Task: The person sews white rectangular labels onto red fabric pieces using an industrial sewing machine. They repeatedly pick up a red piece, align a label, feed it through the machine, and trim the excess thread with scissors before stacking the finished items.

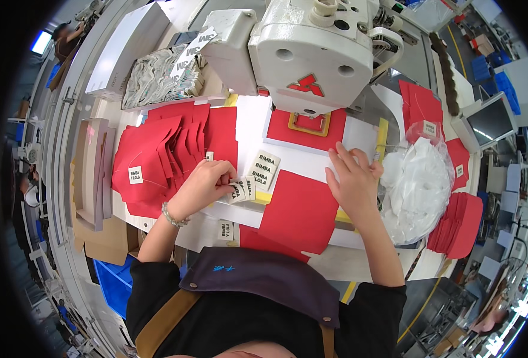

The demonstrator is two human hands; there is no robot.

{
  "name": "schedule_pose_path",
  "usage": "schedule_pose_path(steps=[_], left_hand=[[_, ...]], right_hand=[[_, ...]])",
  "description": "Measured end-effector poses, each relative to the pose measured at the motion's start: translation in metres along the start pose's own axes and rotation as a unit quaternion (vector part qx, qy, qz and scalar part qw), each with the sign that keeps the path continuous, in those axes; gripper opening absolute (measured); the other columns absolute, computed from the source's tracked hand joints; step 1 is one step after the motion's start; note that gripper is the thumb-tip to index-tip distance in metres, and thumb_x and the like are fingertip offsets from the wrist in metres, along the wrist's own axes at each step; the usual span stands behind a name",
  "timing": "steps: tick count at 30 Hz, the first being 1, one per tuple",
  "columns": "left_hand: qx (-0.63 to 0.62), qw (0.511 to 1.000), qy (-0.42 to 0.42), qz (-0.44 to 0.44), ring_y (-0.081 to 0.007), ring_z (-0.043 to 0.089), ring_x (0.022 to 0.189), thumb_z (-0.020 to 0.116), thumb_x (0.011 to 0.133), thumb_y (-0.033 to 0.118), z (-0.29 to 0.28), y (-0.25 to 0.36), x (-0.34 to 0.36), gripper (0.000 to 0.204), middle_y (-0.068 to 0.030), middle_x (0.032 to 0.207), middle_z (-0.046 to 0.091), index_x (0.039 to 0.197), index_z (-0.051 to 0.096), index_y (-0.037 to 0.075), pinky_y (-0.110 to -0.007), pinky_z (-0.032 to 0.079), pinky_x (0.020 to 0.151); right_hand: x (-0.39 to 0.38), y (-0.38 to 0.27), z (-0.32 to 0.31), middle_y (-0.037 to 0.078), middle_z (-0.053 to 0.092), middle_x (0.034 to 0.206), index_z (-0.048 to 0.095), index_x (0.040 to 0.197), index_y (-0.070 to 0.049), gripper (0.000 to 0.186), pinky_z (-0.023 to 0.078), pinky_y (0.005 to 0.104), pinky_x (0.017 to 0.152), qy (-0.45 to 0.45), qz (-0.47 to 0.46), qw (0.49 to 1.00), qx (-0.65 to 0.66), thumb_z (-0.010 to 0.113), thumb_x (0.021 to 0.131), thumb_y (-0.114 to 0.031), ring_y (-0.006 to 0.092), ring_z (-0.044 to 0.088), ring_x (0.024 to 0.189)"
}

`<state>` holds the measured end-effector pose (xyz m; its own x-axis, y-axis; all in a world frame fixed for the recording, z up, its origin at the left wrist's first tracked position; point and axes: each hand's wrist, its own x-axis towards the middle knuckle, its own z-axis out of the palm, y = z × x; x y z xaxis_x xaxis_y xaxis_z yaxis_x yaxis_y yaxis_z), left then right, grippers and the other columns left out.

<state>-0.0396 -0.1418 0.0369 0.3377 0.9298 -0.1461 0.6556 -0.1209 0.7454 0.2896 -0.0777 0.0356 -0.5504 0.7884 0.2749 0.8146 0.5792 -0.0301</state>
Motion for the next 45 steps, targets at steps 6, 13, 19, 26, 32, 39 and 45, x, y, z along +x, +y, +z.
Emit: schedule_pose_path(steps=[6, 13, 19, 26, 32, 39, 45], left_hand=[[-0.238, 0.970, -0.030, -0.039, -0.0064, 0.063, 0.070, 0.074, 0.081, 0.000, -0.018, 0.009, 0.002, 0.015, -0.0032, 0.078, 0.068, 0.089, 0.062, 0.000, -0.024, 0.050, 0.062], [-0.464, 0.883, 0.065, -0.017, -0.0095, 0.069, 0.079, 0.066, 0.089, -0.004, 0.022, 0.025, 0.056, 0.020, -0.0064, 0.085, 0.069, 0.102, 0.052, -0.001, -0.019, 0.054, 0.066], [-0.480, 0.872, 0.092, -0.033, -0.0108, 0.069, 0.079, 0.065, 0.089, -0.003, 0.032, 0.027, 0.070, 0.024, -0.0049, 0.084, 0.066, 0.102, 0.046, 0.003, -0.021, 0.054, 0.065], [-0.090, 0.983, 0.123, 0.104, -0.0201, 0.061, 0.100, 0.070, 0.087, 0.015, 0.026, 0.030, 0.080, 0.028, -0.0106, 0.108, 0.064, 0.109, 0.059, 0.001, -0.036, 0.048, 0.084], [0.129, 0.977, 0.088, 0.142, -0.0273, 0.050, 0.121, 0.070, 0.085, 0.029, 0.036, 0.036, 0.089, 0.052, -0.0113, 0.133, 0.055, 0.128, 0.056, 0.003, -0.040, 0.036, 0.100], [0.254, 0.946, 0.103, 0.175, -0.0257, 0.047, 0.128, 0.066, 0.087, 0.042, 0.049, 0.032, 0.105, 0.065, -0.0122, 0.141, 0.051, 0.136, 0.051, 0.002, -0.045, 0.034, 0.104], [0.322, 0.923, 0.115, 0.176, -0.0229, 0.046, 0.131, 0.065, 0.086, 0.047, 0.055, 0.030, 0.109, 0.068, -0.0116, 0.141, 0.051, 0.136, 0.051, 0.002, -0.048, 0.033, 0.104]], right_hand=[[0.004, -0.008, -0.027, 0.005, 0.071, 0.108, 0.068, 0.115, -0.007, 0.034, 0.041, 0.0362, 0.086, -0.086, 0.074, 0.939, 0.325, 0.072, 0.084, -0.019, 0.0155, 0.064, 0.093], [0.029, -0.039, 0.000, 0.010, 0.071, 0.096, 0.062, 0.120, 0.001, 0.030, 0.052, 0.0250, 0.076, -0.157, 0.233, 0.629, 0.725, 0.065, 0.090, -0.001, 0.0140, 0.067, 0.087], [0.042, -0.033, 0.012, 0.009, 0.071, 0.089, 0.062, 0.113, 0.001, 0.024, 0.052, 0.0239, 0.071, -0.122, 0.242, 0.619, 0.737, 0.066, 0.089, -0.002, 0.0124, 0.067, 0.080], [0.072, 0.016, 0.032, 0.008, 0.069, 0.083, 0.062, 0.104, 0.003, 0.020, 0.054, 0.0245, 0.061, -0.132, 0.235, 0.725, 0.634, 0.068, 0.086, -0.004, 0.0128, 0.068, 0.072], [0.095, 0.033, 0.039, 0.010, 0.070, 0.076, 0.064, 0.097, 0.005, 0.016, 0.053, 0.0228, 0.056, -0.149, 0.252, 0.772, 0.564, 0.066, 0.084, -0.004, 0.0125, 0.067, 0.064], [0.102, 0.038, 0.043, 0.011, 0.071, 0.075, 0.065, 0.095, 0.006, 0.017, 0.054, 0.0235, 0.055, -0.147, 0.246, 0.797, 0.531, 0.067, 0.082, -0.005, 0.0126, 0.068, 0.062], [0.100, 0.036, 0.047, 0.012, 0.071, 0.076, 0.065, 0.097, 0.007, 0.020, 0.055, 0.0248, 0.056, -0.114, 0.255, 0.798, 0.534, 0.067, 0.082, -0.006, 0.0135, 0.068, 0.063]])
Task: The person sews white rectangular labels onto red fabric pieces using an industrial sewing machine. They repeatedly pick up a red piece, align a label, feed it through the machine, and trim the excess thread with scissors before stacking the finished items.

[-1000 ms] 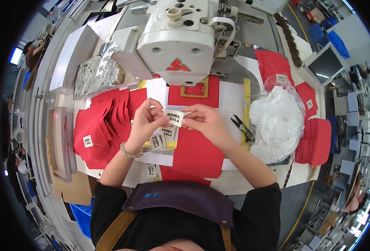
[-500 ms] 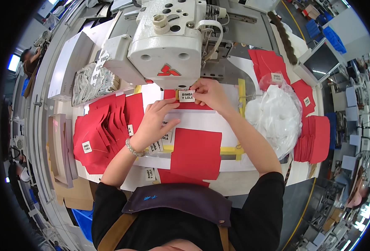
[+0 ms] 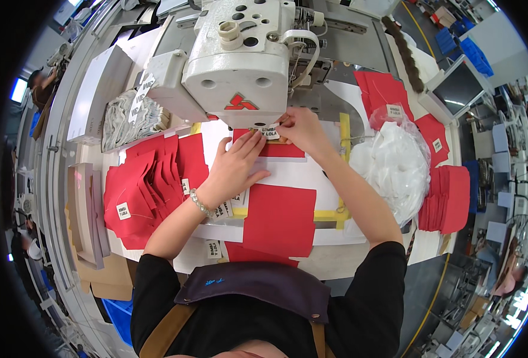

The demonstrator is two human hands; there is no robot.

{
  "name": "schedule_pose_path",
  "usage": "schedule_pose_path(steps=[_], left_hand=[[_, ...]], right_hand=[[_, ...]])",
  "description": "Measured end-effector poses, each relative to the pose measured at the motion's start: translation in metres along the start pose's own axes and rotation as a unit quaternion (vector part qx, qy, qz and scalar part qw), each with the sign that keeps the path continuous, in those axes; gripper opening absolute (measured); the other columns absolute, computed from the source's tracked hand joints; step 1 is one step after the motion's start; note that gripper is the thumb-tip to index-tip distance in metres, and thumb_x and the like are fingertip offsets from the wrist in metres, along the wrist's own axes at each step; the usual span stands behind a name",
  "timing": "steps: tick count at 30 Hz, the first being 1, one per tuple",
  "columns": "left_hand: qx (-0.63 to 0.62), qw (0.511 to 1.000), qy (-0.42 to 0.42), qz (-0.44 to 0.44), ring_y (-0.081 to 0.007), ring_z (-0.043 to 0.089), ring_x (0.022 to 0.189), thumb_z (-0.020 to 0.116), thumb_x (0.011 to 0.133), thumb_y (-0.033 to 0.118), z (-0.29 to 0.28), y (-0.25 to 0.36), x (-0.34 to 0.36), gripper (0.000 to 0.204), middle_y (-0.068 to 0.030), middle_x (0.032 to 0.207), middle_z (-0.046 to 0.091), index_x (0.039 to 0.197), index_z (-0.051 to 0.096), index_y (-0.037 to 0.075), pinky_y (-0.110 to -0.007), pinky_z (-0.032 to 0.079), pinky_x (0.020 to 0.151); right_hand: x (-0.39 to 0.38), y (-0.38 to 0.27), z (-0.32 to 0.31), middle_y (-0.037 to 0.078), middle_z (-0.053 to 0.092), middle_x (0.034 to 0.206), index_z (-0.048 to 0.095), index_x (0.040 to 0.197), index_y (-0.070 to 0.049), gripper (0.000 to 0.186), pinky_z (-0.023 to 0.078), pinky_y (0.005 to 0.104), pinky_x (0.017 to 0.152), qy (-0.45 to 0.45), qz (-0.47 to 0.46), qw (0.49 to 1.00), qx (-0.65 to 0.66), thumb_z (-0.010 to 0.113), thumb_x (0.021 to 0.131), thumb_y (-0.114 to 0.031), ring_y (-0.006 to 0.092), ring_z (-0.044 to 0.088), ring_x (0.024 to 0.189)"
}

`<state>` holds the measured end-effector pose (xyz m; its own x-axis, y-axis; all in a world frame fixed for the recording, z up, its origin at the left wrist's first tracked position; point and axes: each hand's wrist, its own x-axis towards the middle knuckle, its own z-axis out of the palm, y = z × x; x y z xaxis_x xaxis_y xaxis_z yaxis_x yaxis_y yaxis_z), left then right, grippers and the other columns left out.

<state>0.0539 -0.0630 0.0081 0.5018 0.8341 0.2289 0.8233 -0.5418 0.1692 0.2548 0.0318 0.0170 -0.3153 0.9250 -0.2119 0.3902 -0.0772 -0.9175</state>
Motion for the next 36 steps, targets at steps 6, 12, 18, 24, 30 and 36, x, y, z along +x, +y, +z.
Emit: schedule_pose_path(steps=[6, 12, 18, 24, 30, 36], left_hand=[[0.016, 1.000, -0.001, 0.017, -0.0250, 0.046, 0.132, 0.062, 0.086, 0.051, -0.001, 0.005, -0.004, 0.072, -0.0139, 0.139, 0.053, 0.136, 0.051, 0.001, -0.048, 0.033, 0.105], [0.056, 0.998, 0.004, 0.016, -0.0223, 0.047, 0.130, 0.064, 0.084, 0.051, 0.003, 0.003, -0.002, 0.072, -0.0092, 0.137, 0.055, 0.139, 0.049, 0.006, -0.047, 0.034, 0.103], [0.079, 0.995, -0.013, 0.056, -0.0233, 0.047, 0.128, 0.063, 0.085, 0.051, 0.000, -0.011, 0.000, 0.071, -0.0077, 0.135, 0.055, 0.140, 0.048, 0.008, -0.045, 0.035, 0.104], [0.080, 0.995, -0.010, 0.067, -0.0236, 0.047, 0.126, 0.063, 0.084, 0.052, 0.000, -0.012, 0.001, 0.072, -0.0086, 0.135, 0.055, 0.139, 0.049, 0.007, -0.043, 0.036, 0.103], [0.091, 0.993, -0.004, 0.070, -0.0243, 0.048, 0.125, 0.064, 0.084, 0.052, 0.000, -0.011, 0.001, 0.072, -0.0096, 0.133, 0.056, 0.137, 0.050, 0.006, -0.043, 0.037, 0.104], [0.083, 0.995, -0.016, 0.060, -0.0220, 0.049, 0.125, 0.064, 0.084, 0.051, -0.002, -0.010, 0.002, 0.072, -0.0074, 0.134, 0.056, 0.138, 0.050, 0.007, -0.045, 0.036, 0.104]], right_hand=[[0.000, 0.005, 0.004, 0.012, 0.071, 0.078, 0.066, 0.103, 0.005, 0.023, 0.055, 0.0254, 0.055, 0.018, -0.016, 1.000, -0.006, 0.068, 0.084, -0.007, 0.0138, 0.067, 0.064], [-0.002, 0.003, 0.006, 0.012, 0.072, 0.078, 0.067, 0.101, 0.004, 0.020, 0.053, 0.0262, 0.053, 0.024, -0.019, 0.999, -0.018, 0.068, 0.084, -0.007, 0.0141, 0.067, 0.062], [-0.013, -0.015, 0.003, 0.010, 0.069, 0.083, 0.067, 0.097, 0.001, 0.019, 0.052, 0.0347, 0.065, 0.037, -0.038, 0.977, -0.205, 0.068, 0.080, -0.005, 0.0194, 0.064, 0.070], [-0.016, 0.016, -0.024, -0.001, 0.067, 0.112, 0.071, 0.100, -0.011, 0.028, 0.043, 0.0376, 0.091, 0.018, -0.423, 0.819, -0.387, 0.066, 0.073, -0.005, 0.0209, 0.057, 0.100], [-0.028, 0.020, -0.032, -0.005, 0.068, 0.118, 0.073, 0.105, -0.016, 0.035, 0.041, 0.0372, 0.087, -0.017, -0.458, 0.765, -0.452, 0.065, 0.071, -0.007, 0.0163, 0.058, 0.098], [-0.033, 0.022, -0.027, -0.004, 0.067, 0.119, 0.071, 0.111, -0.016, 0.041, 0.041, 0.0367, 0.083, -0.020, -0.473, 0.749, -0.464, 0.067, 0.070, -0.011, 0.0164, 0.058, 0.096]])
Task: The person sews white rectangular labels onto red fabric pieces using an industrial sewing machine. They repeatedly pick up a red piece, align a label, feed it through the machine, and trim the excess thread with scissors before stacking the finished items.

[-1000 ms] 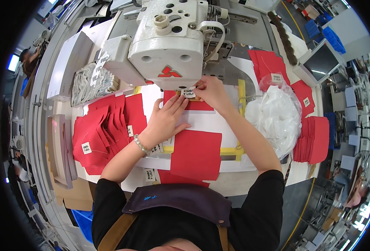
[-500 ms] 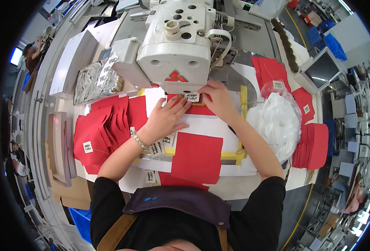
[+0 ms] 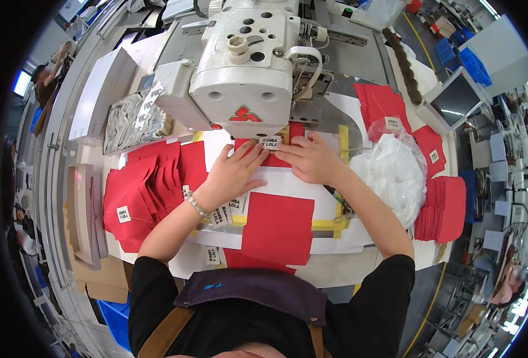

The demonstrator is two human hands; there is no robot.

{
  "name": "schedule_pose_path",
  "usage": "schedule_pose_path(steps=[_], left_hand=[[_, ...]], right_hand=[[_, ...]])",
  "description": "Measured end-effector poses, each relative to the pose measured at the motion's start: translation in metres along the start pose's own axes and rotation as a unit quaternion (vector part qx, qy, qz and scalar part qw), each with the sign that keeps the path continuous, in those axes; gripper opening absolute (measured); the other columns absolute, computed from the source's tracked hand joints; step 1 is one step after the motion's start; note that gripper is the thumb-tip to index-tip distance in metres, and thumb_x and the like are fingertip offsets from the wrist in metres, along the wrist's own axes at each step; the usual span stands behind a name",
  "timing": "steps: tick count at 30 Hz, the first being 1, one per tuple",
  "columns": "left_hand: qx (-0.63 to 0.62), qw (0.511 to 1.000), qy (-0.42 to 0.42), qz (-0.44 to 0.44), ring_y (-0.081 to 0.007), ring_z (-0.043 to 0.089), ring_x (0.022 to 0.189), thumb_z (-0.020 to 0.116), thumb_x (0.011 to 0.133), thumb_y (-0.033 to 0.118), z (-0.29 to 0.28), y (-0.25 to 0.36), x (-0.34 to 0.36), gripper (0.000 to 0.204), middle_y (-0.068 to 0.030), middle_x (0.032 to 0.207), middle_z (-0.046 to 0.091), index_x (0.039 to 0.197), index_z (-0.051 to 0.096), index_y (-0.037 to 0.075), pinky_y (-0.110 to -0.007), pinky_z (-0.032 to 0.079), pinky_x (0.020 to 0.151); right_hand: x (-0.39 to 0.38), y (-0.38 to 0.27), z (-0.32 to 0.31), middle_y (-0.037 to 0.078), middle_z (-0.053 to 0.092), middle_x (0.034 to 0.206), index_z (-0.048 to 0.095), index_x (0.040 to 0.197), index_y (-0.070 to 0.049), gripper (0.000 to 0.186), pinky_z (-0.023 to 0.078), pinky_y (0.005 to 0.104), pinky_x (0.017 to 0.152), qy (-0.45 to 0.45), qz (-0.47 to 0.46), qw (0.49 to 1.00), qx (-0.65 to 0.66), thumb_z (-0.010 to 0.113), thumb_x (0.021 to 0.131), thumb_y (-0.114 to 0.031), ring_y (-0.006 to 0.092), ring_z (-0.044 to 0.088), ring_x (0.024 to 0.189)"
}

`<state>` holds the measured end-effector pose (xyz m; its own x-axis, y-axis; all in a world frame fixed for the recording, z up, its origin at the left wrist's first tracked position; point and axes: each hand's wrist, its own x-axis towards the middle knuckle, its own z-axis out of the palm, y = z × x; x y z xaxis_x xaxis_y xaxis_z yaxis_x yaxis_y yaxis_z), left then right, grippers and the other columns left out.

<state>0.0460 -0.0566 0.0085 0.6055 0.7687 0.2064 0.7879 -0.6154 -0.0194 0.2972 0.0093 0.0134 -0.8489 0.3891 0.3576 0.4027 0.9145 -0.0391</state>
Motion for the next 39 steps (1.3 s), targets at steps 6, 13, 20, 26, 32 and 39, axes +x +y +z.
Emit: schedule_pose_path(steps=[6, 13, 20, 26, 32, 39], left_hand=[[-0.004, 1.000, 0.003, 0.005, -0.0221, 0.049, 0.126, 0.066, 0.083, 0.049, 0.001, -0.001, 0.000, 0.071, -0.0073, 0.135, 0.055, 0.139, 0.049, 0.008, -0.044, 0.038, 0.102], [-0.071, 0.997, 0.026, -0.010, -0.0224, 0.047, 0.128, 0.070, 0.081, 0.045, 0.004, 0.005, -0.005, 0.065, -0.0083, 0.139, 0.052, 0.133, 0.051, 0.009, -0.045, 0.039, 0.099], [-0.093, 0.995, -0.010, -0.044, -0.0223, 0.045, 0.131, 0.071, 0.082, 0.041, 0.002, 0.011, -0.001, 0.062, -0.0091, 0.141, 0.050, 0.132, 0.052, 0.010, -0.048, 0.034, 0.104], [-0.100, 0.994, 0.000, -0.048, -0.0210, 0.045, 0.130, 0.070, 0.083, 0.040, -0.010, -0.003, -0.010, 0.063, -0.0080, 0.141, 0.050, 0.135, 0.052, 0.010, -0.048, 0.032, 0.106], [-0.087, 0.996, 0.016, -0.033, -0.0203, 0.048, 0.126, 0.068, 0.084, 0.041, -0.003, -0.014, -0.011, 0.058, -0.0076, 0.137, 0.053, 0.130, 0.055, 0.008, -0.046, 0.033, 0.106], [-0.098, 0.994, 0.036, -0.020, -0.0223, 0.049, 0.124, 0.066, 0.084, 0.046, 0.006, -0.005, 0.000, 0.060, -0.0061, 0.135, 0.054, 0.131, 0.054, 0.011, -0.046, 0.033, 0.104]], right_hand=[[0.001, -0.009, 0.010, 0.001, 0.067, 0.115, 0.067, 0.111, -0.011, 0.040, 0.041, 0.0358, 0.082, 0.015, -0.010, 0.997, -0.075, 0.068, 0.072, -0.017, 0.0152, 0.058, 0.097], [0.004, -0.032, 0.016, 0.004, 0.067, 0.111, 0.065, 0.110, -0.010, 0.036, 0.043, 0.0313, 0.079, 0.028, 0.006, 0.978, -0.207, 0.064, 0.076, -0.021, 0.0139, 0.058, 0.094], [0.005, -0.037, 0.023, 0.000, 0.063, 0.119, 0.065, 0.114, -0.013, 0.037, 0.038, 0.0355, 0.079, 0.031, 0.075, 0.979, -0.187, 0.067, 0.079, -0.026, 0.0144, 0.055, 0.101], [-0.003, -0.028, 0.015, -0.002, 0.060, 0.120, 0.065, 0.112, -0.014, 0.035, 0.036, 0.0399, 0.083, 0.023, 0.137, 0.983, -0.123, 0.068, 0.082, -0.031, 0.0152, 0.052, 0.107], [0.000, -0.025, 0.017, -0.003, 0.062, 0.117, 0.066, 0.109, -0.014, 0.032, 0.035, 0.0396, 0.082, 0.045, 0.111, 0.987, -0.108, 0.068, 0.081, -0.028, 0.0147, 0.053, 0.106], [-0.002, -0.017, 0.016, -0.002, 0.064, 0.116, 0.067, 0.107, -0.013, 0.030, 0.035, 0.0398, 0.078, 0.057, 0.069, 0.992, -0.092, 0.070, 0.079, -0.025, 0.0139, 0.055, 0.104]])
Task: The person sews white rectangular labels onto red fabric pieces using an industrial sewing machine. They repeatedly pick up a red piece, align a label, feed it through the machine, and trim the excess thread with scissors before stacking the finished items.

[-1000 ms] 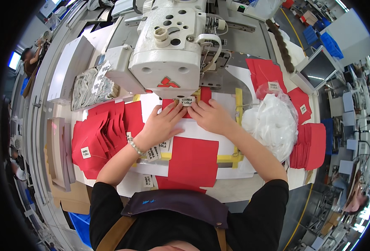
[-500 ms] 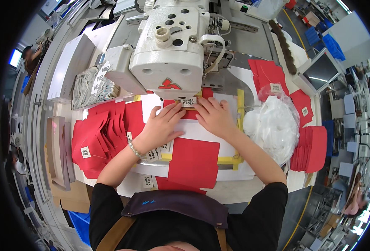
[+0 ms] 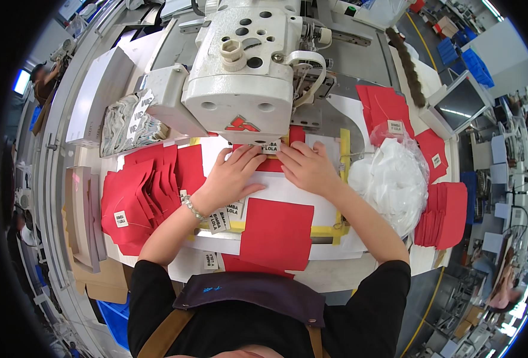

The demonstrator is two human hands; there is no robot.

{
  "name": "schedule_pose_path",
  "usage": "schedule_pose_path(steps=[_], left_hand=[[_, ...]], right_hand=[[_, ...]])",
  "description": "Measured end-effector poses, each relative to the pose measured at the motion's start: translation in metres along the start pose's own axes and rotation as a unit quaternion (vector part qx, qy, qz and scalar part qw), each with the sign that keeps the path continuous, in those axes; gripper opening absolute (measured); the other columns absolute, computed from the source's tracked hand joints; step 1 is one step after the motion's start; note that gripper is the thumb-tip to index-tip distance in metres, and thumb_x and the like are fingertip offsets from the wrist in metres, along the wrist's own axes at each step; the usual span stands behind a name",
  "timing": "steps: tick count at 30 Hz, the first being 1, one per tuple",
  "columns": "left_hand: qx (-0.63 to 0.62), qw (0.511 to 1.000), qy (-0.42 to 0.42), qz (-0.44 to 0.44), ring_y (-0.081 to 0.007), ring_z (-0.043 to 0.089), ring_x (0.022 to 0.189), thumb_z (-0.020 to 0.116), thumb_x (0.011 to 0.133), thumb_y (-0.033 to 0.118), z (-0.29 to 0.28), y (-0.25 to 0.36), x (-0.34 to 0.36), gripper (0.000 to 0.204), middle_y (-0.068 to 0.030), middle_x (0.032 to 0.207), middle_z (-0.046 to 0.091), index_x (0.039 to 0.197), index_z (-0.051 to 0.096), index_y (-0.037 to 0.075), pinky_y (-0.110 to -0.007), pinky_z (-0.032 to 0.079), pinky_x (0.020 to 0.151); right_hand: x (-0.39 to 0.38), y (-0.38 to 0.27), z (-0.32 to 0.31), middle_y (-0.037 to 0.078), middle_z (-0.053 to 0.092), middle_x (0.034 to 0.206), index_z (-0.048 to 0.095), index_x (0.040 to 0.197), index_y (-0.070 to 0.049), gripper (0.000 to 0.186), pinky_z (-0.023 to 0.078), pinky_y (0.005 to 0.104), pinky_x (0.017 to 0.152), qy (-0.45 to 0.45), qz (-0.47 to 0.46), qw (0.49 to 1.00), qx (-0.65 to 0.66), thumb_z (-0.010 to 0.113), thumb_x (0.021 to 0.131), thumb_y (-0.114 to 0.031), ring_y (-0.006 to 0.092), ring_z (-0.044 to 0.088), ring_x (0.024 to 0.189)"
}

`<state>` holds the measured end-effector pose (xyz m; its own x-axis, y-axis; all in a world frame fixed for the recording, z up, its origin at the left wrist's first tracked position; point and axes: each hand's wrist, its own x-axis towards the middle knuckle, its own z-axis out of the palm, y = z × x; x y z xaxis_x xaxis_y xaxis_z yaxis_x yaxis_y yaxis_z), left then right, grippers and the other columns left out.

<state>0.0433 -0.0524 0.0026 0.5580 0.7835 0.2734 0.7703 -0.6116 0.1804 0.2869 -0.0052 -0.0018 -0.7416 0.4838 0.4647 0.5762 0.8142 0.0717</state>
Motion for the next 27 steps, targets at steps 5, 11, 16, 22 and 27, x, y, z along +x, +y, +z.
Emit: schedule_pose_path(steps=[5, 11, 16, 22, 27], left_hand=[[0.021, 1.000, -0.011, -0.012, -0.0240, 0.048, 0.124, 0.063, 0.085, 0.050, 0.003, 0.004, 0.009, 0.064, -0.0085, 0.131, 0.056, 0.132, 0.053, 0.007, -0.044, 0.034, 0.104], [0.031, 0.999, -0.027, 0.001, -0.0239, 0.048, 0.124, 0.063, 0.085, 0.050, 0.002, -0.003, 0.009, 0.066, -0.0075, 0.130, 0.056, 0.134, 0.052, 0.007, -0.046, 0.034, 0.106], [0.013, 0.999, -0.025, 0.027, -0.0242, 0.048, 0.124, 0.064, 0.084, 0.050, -0.005, -0.013, 0.007, 0.068, -0.0082, 0.130, 0.056, 0.135, 0.051, 0.007, -0.047, 0.033, 0.109], [0.020, 0.999, -0.008, -0.027, -0.0279, 0.046, 0.126, 0.062, 0.086, 0.055, -0.004, -0.033, -0.005, 0.073, -0.0137, 0.130, 0.054, 0.132, 0.052, 0.000, -0.048, 0.030, 0.111], [0.040, 0.996, -0.040, -0.063, -0.0305, 0.041, 0.130, 0.058, 0.087, 0.059, -0.001, -0.030, -0.002, 0.075, -0.0158, 0.132, 0.051, 0.129, 0.053, -0.003, -0.048, 0.027, 0.112]], right_hand=[[-0.004, -0.001, -0.002, -0.002, 0.066, 0.111, 0.068, 0.101, -0.013, 0.024, 0.034, 0.0398, 0.076, 0.023, -0.021, 1.000, 0.004, 0.070, 0.078, -0.022, 0.0139, 0.057, 0.100], [-0.002, 0.001, -0.008, -0.001, 0.067, 0.109, 0.070, 0.098, -0.012, 0.022, 0.036, 0.0385, 0.077, 0.039, 0.013, 0.999, 0.031, 0.072, 0.077, -0.018, 0.0150, 0.058, 0.100], [0.011, 0.004, -0.004, 0.002, 0.066, 0.116, 0.069, 0.108, -0.011, 0.028, 0.039, 0.0388, 0.091, -0.007, 0.001, 0.992, 0.127, 0.069, 0.081, -0.017, 0.0184, 0.058, 0.106], [0.011, 0.011, 0.012, 0.003, 0.062, 0.126, 0.063, 0.124, -0.012, 0.040, 0.037, 0.0406, 0.098, -0.078, -0.004, 0.979, 0.189, 0.066, 0.085, -0.020, 0.0194, 0.055, 0.115], [0.009, 0.010, 0.014, 0.003, 0.060, 0.131, 0.060, 0.130, -0.013, 0.046, 0.034, 0.0443, 0.101, -0.115, 0.013, 0.975, 0.188, 0.066, 0.086, -0.023, 0.0180, 0.051, 0.120]])
